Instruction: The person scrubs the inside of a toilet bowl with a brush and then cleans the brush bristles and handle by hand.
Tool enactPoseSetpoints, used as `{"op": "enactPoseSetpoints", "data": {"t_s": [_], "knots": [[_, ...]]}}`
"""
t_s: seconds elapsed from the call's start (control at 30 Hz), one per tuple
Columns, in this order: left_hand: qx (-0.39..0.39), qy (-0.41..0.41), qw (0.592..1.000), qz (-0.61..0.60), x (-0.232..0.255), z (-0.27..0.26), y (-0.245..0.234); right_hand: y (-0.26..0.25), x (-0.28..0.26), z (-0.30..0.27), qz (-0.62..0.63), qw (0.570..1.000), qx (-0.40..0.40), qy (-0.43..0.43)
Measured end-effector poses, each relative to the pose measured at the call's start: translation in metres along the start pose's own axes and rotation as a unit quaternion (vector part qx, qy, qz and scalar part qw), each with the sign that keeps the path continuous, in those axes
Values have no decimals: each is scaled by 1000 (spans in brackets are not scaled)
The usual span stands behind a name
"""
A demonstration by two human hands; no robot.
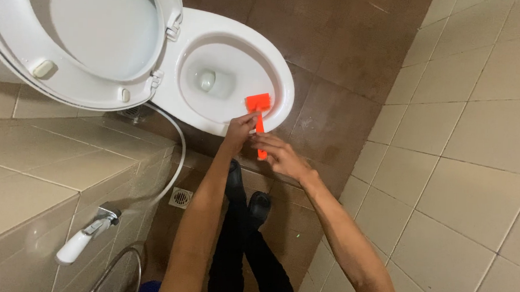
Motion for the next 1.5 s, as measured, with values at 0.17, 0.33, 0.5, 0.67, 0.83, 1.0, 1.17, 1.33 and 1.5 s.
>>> {"op": "enactPoseSetpoints", "data": {"t_s": [0.17,0.33,0.5,0.67,0.83,1.0,1.17,1.33,1.5], "knots": [[-20,66,990,120,-21,8,-8,4,-2,-5,59,994,23,94],[-20,213,924,316,13,-7,7,3,0,-3,145,969,52,193],[-7,230,891,392,48,-22,24,6,20,0,344,907,88,226],[-2,191,899,394,68,-13,26,-3,29,9,567,779,172,205],[-6,198,894,402,72,3,20,-19,14,31,665,674,198,254],[-35,181,910,372,74,18,8,-25,31,42,639,686,166,306],[-49,189,900,389,75,17,8,-2,65,37,676,658,100,316],[-49,219,867,445,74,-2,17,17,75,20,672,646,72,356],[-45,249,847,468,68,-32,30,27,69,0,671,645,63,360]]}}
Point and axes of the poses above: each hand's wrist, its own z-axis towards the middle knuckle, its own y-axis out of the palm, x = y × z, the point moved 5 cm from there along z, towards the middle knuckle, and after that the axes turned 10 degrees about -x, right-handed, at the moved point
